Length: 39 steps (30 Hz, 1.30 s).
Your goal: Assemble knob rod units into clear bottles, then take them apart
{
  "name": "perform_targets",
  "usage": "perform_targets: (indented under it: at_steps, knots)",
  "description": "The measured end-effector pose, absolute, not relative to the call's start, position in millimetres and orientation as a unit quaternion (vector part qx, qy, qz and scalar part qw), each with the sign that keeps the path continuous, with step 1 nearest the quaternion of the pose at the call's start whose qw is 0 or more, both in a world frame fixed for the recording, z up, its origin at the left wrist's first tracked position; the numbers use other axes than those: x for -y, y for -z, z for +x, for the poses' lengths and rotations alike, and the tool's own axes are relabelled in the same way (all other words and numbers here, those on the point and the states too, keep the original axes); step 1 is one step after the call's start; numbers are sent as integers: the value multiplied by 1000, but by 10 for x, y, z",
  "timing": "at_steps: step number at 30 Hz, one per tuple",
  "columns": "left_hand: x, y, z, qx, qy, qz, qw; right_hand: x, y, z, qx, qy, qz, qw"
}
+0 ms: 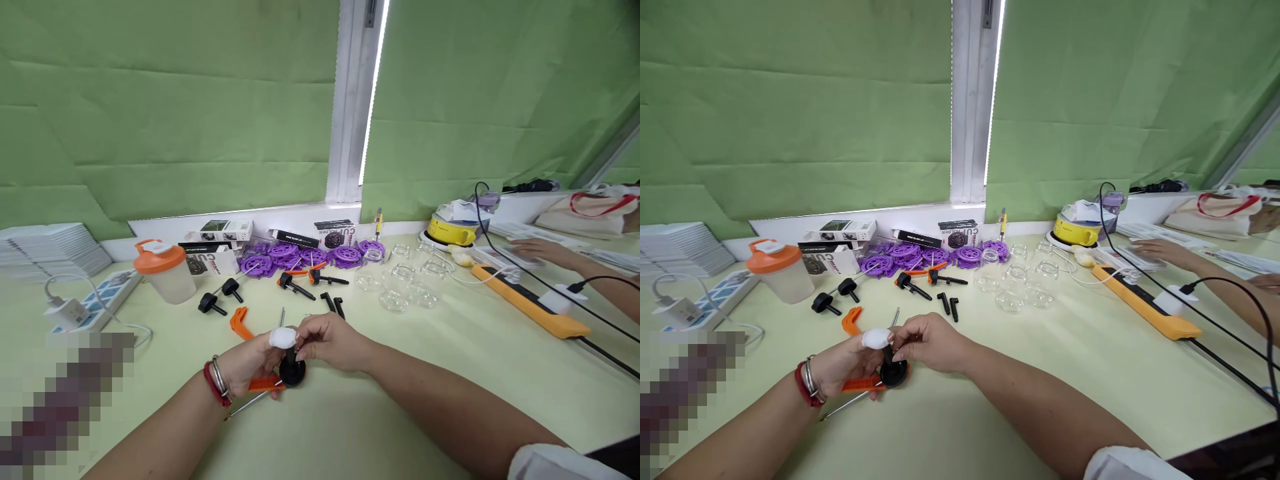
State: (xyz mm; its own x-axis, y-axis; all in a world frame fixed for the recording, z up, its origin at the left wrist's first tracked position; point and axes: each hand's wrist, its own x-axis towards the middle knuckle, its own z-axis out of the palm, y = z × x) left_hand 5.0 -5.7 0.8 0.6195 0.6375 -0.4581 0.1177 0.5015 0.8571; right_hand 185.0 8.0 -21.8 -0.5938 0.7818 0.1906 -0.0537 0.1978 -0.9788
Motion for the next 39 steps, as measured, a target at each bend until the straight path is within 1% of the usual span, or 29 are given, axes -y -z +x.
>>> perform_targets:
  at_steps: [4, 13, 23, 29, 39]
  knots:
    - [49, 10, 47, -396, -167, 473, 769, -63, 203, 1846, 701, -550, -278, 358]
    - [51, 15, 53, -394, -167, 471, 772, -70, 215, 1848, 677, -590, -282, 338]
    - [39, 60, 36, -384, -170, 472, 775, -39, 209, 1841, 666, -594, -296, 341]
    - [46, 58, 25, -382, -179, 471, 775, -49, 279, 1844, 669, -589, -277, 358]
    - [38, 71, 24, -381, -168, 477, 774, -41, 289, 1841, 661, -596, -279, 361]
